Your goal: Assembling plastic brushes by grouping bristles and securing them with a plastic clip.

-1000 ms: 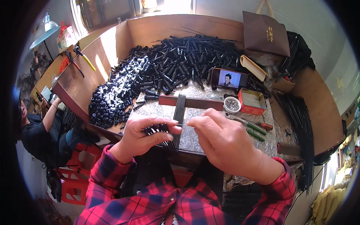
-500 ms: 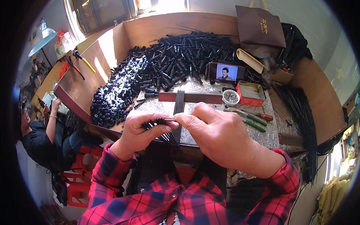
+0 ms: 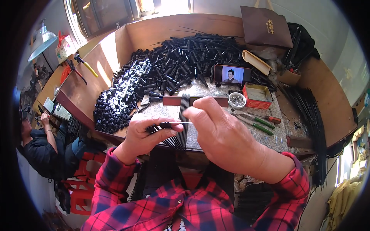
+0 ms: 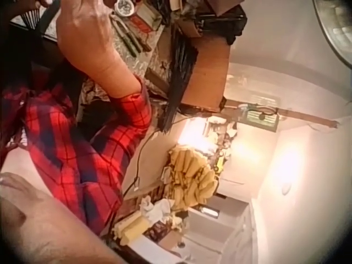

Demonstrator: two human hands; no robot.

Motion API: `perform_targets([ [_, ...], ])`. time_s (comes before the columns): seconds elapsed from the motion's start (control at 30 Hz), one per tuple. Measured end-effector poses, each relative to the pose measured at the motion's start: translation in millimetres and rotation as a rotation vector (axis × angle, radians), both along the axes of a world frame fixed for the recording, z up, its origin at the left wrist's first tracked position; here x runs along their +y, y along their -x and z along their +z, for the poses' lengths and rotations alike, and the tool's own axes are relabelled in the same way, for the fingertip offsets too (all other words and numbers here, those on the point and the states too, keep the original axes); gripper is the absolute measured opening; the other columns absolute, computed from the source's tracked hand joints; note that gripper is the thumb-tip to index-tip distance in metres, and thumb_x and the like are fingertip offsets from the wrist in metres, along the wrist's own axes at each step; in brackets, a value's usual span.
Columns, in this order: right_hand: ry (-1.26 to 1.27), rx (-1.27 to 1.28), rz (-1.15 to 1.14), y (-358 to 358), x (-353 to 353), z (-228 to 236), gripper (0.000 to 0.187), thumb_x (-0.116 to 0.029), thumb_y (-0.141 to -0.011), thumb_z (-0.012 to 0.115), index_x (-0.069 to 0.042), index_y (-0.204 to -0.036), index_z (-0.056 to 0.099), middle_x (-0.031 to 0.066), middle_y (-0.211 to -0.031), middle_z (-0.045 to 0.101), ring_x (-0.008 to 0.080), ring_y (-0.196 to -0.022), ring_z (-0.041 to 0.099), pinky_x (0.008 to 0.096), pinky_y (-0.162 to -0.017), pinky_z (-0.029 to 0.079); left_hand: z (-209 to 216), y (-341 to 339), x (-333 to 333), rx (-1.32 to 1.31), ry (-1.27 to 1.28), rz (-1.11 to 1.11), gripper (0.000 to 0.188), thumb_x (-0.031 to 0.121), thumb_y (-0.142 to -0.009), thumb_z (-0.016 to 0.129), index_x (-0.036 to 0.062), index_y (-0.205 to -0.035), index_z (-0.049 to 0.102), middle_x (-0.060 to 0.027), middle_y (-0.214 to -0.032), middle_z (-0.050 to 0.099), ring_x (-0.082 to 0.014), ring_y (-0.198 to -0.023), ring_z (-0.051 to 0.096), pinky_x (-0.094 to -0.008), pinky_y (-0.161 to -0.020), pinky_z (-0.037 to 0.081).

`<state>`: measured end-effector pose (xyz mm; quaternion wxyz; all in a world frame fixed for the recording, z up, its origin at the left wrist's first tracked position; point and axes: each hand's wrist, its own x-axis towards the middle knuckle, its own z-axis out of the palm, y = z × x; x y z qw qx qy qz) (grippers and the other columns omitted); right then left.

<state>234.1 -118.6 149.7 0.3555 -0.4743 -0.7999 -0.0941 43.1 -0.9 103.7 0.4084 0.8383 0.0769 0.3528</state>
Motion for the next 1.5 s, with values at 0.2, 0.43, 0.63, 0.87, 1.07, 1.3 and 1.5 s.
perform_targets([
  [0.2,-0.021,-0.047,0.061,-8,1,4,0.032,0.012,-0.073,0.060,0.000,-0.103,0.058,0.0136,-0.091,0.051,0.0265,-0.078,0.056,0.0351,-0.064,0.047,-2,-3,7,-0.029,-0.119,-0.044,0.027,0.012,-0.080,0.072,0.0049,-0.105,0.067,-0.0075,-0.090,0.071,-0.0183,-0.081,0.069,-0.0277,-0.069,0.052],
  [0.43,-0.037,-0.141,0.069,-6,2,11,0.032,0.006,-0.071,0.065,-0.004,-0.102,0.065,0.0083,-0.084,0.050,0.0216,-0.071,0.052,0.0300,-0.058,0.043,-3,-3,12,-0.072,-0.183,-0.088,0.029,0.007,-0.075,0.074,0.0039,-0.103,0.067,-0.0089,-0.089,0.071,-0.0206,-0.080,0.068,-0.0294,-0.070,0.053],
  [0.63,-0.012,-0.101,0.059,0,1,9,0.030,0.005,-0.073,0.065,-0.005,-0.102,0.067,0.0072,-0.082,0.048,0.0191,-0.068,0.050,0.0294,-0.056,0.042,-4,-1,13,-0.047,-0.180,-0.081,0.035,0.006,-0.069,0.079,0.0014,-0.102,0.067,-0.0110,-0.089,0.070,-0.0216,-0.084,0.069,-0.0299,-0.074,0.054],
  [0.87,0.001,-0.105,0.113,1,1,16,0.030,0.002,-0.074,0.068,-0.004,-0.103,0.067,0.0070,-0.082,0.049,0.0174,-0.068,0.050,0.0272,-0.056,0.043,-7,-5,16,-0.088,-0.243,-0.084,0.039,0.024,-0.067,0.081,0.0103,-0.102,0.070,-0.0095,-0.085,0.069,-0.0235,-0.076,0.068,-0.0301,-0.065,0.052],
  [1.07,0.116,0.201,0.167,15,7,14,0.034,-0.003,-0.074,0.073,-0.006,-0.107,0.067,0.0089,-0.087,0.055,0.0193,-0.070,0.057,0.0296,-0.060,0.047,-17,-11,16,-0.195,-0.227,-0.116,0.041,0.028,-0.066,0.081,0.0109,-0.101,0.069,-0.0092,-0.085,0.069,-0.0252,-0.075,0.068,-0.0309,-0.064,0.053],
  [1.3,0.190,0.141,0.284,24,20,7,0.024,-0.007,-0.077,0.071,-0.001,-0.099,0.066,0.0116,-0.080,0.057,0.0254,-0.069,0.059,0.0341,-0.061,0.049,-41,-5,16,0.095,-0.261,-0.112,0.064,0.045,-0.062,0.080,0.0051,-0.109,0.064,-0.0131,-0.102,0.066,-0.0301,-0.094,0.065,-0.0365,-0.078,0.053],
  [1.5,0.143,0.151,0.216,18,20,9,0.012,-0.007,-0.079,0.069,0.000,-0.088,0.065,0.0120,-0.079,0.059,0.0244,-0.067,0.059,0.0334,-0.060,0.048,-103,0,30,0.602,-0.609,-0.090,0.093,0.061,-0.061,0.071,0.0015,-0.129,0.047,-0.0174,-0.138,0.042,-0.0335,-0.138,0.026,-0.0486,-0.110,0.026],
])
